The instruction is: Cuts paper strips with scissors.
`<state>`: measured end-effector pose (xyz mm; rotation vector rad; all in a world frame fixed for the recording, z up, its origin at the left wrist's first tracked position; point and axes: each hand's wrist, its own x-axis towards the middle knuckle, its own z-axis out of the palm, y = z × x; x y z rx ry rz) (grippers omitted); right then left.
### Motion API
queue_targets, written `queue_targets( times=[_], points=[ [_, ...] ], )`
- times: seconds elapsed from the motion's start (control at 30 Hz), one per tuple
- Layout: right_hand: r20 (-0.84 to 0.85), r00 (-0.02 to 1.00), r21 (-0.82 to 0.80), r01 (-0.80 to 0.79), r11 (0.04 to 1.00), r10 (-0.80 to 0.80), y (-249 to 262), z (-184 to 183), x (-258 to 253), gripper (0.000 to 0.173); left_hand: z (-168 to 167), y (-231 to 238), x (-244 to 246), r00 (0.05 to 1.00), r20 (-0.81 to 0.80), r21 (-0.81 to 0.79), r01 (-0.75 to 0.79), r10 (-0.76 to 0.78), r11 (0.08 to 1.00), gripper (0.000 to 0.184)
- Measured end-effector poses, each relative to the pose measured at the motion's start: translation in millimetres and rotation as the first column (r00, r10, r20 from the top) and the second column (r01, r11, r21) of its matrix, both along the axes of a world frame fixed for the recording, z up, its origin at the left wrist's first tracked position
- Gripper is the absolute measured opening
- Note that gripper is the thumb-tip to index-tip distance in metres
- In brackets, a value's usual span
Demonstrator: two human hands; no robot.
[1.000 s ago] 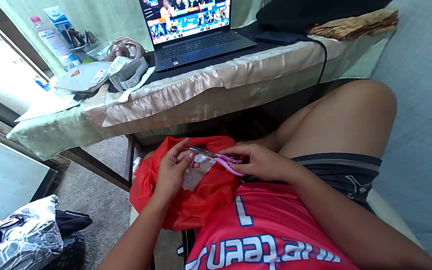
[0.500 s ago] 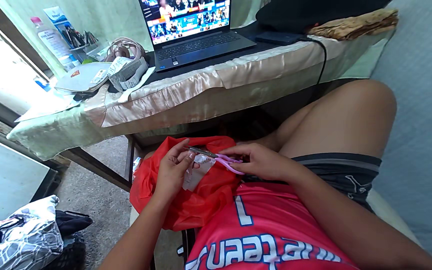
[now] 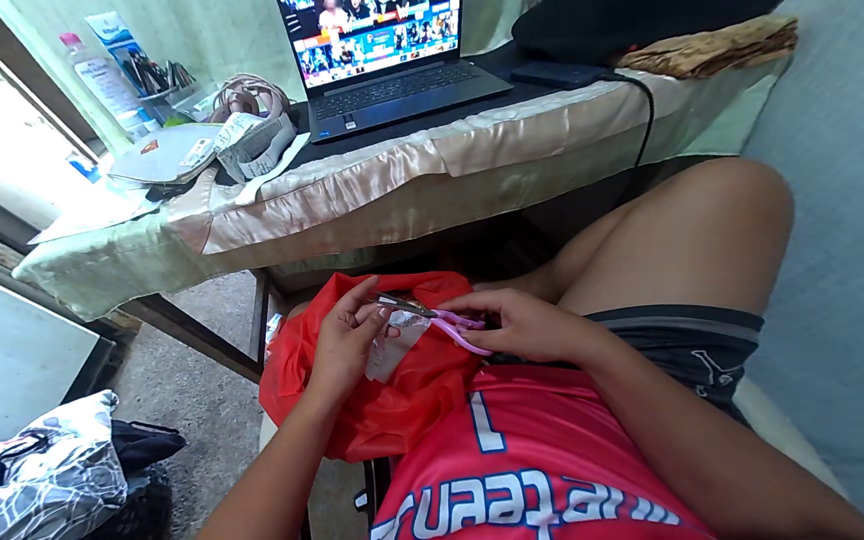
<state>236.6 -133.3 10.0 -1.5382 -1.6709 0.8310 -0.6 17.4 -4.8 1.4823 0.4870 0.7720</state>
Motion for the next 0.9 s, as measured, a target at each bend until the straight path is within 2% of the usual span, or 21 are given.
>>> queue_targets(
  times=[0.57, 0.77, 0.9],
  points=[
    [0.073, 0.996, -0.008, 0.058, 0.998, -0.057, 1.5, -2.5, 0.5, 0.031, -0.4, 0.2, 0.6, 1.000, -0.010, -0.004, 0.003, -0.003, 1.000, 0.049],
    [0.038, 0.999, 0.006, 0.003, 1.000, -0.003, 0.2, -1.3, -1.1, 0.040, -0.7, 0.0, 0.6, 1.000, 0.006, -0.007, 0.010, -0.010, 1.000, 0.049],
    [0.059, 0.998, 0.023, 0.020, 1.000, -0.021, 0.8, -1.7, -1.9, 0.038, -0.6, 0.1, -0.1, 1.000, 0.013, -0.013, 0.012, -0.012, 1.000, 0.049]
  ],
)
